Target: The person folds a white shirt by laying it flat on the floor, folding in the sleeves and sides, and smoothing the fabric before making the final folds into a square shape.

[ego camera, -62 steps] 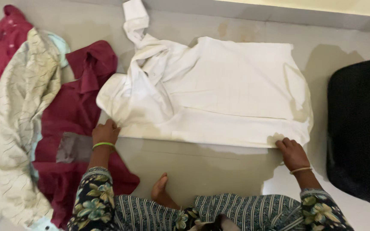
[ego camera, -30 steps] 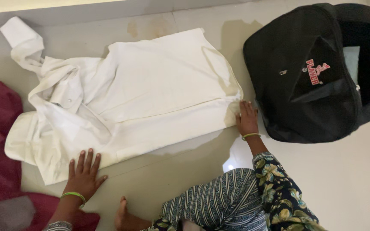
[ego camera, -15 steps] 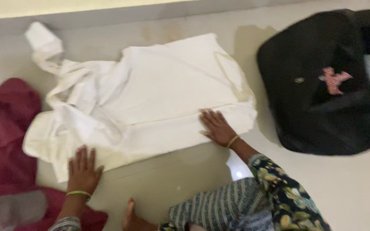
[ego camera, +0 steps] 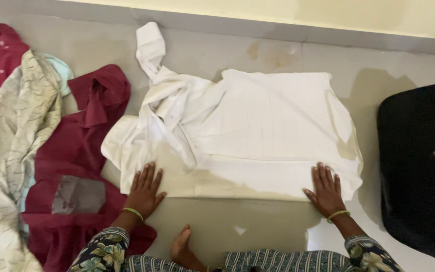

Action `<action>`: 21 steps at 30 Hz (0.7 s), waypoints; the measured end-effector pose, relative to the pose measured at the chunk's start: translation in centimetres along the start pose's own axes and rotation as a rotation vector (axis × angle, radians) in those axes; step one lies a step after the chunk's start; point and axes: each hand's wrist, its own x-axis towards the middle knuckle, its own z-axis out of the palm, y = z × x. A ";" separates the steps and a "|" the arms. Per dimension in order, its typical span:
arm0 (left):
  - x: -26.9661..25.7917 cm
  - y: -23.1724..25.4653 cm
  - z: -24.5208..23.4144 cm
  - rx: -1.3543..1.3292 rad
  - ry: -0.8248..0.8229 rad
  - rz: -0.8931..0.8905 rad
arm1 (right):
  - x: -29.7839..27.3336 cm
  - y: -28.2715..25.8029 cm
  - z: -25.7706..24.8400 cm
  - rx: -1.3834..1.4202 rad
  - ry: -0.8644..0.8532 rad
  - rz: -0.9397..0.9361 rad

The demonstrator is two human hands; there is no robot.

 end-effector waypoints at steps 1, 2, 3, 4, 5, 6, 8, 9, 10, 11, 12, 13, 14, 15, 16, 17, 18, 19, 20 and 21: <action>-0.6 0.1 -0.2 -0.003 0.014 0.021 | -0.3 -0.3 -0.2 0.002 0.000 -0.007; -1.0 0.1 -0.3 -0.003 0.018 0.015 | -0.4 -0.4 -0.5 -0.007 -0.001 -0.016; -1.5 0.0 -0.6 -0.024 0.023 0.043 | -0.6 -0.5 -0.6 -0.016 -0.001 -0.025; -1.8 -0.1 -0.7 -0.045 0.031 0.071 | -0.8 -0.4 -0.6 -0.020 0.003 -0.033; -1.8 -0.3 -0.6 -0.044 0.037 0.064 | -1.0 -0.4 -0.6 -0.026 -0.004 -0.024; -1.9 -0.5 -0.6 -0.052 -0.033 0.007 | -1.0 -0.4 -0.5 -0.031 -0.010 -0.015; -2.0 -0.9 -0.2 -0.058 -0.097 -0.055 | -1.0 -0.4 -0.5 -0.061 0.022 -0.031; -1.9 -1.1 0.1 -0.058 -0.099 -0.088 | -0.8 -0.4 -0.5 -0.087 0.050 -0.039; -2.0 -1.2 0.3 -0.060 -0.101 -0.121 | -0.7 -0.6 -0.7 -0.090 0.054 -0.045; -2.0 -1.3 0.5 -0.061 -0.095 -0.126 | -0.6 -0.9 -0.8 -0.042 0.092 -0.068; -2.1 -1.3 0.6 -0.056 -0.063 -0.092 | -0.4 -1.1 -1.1 0.006 0.128 -0.089; -2.0 -1.3 0.7 -0.051 -0.031 -0.059 | 0.0 -1.2 -1.4 0.003 0.130 -0.094; -1.9 -1.5 0.7 -0.052 -0.030 -0.059 | 0.3 -1.5 -1.5 -0.029 0.115 -0.100; -2.0 -1.5 0.6 -0.031 0.003 -0.039 | 0.4 -1.8 -1.6 -0.060 0.100 -0.106; -2.0 -1.4 0.5 -0.010 0.036 -0.021 | 0.8 -1.7 -1.9 -0.061 0.100 -0.109; -1.9 -1.2 0.4 -0.010 0.036 -0.024 | 1.1 -1.3 -2.3 -0.309 -0.180 0.024; -2.0 -1.3 0.2 -0.038 0.044 -0.023 | 1.6 -1.3 -2.4 -0.556 -0.455 0.157; -2.0 -1.3 0.1 -0.066 0.052 -0.022 | 2.0 -1.2 -2.4 -0.556 -0.452 0.152; -1.9 -1.3 0.1 -0.065 0.051 -0.027 | 2.0 -0.9 -2.6 -0.396 -0.156 0.113; -1.9 -1.3 0.1 -0.052 0.054 -0.022 | 2.2 -1.0 -2.7 -0.231 0.136 0.070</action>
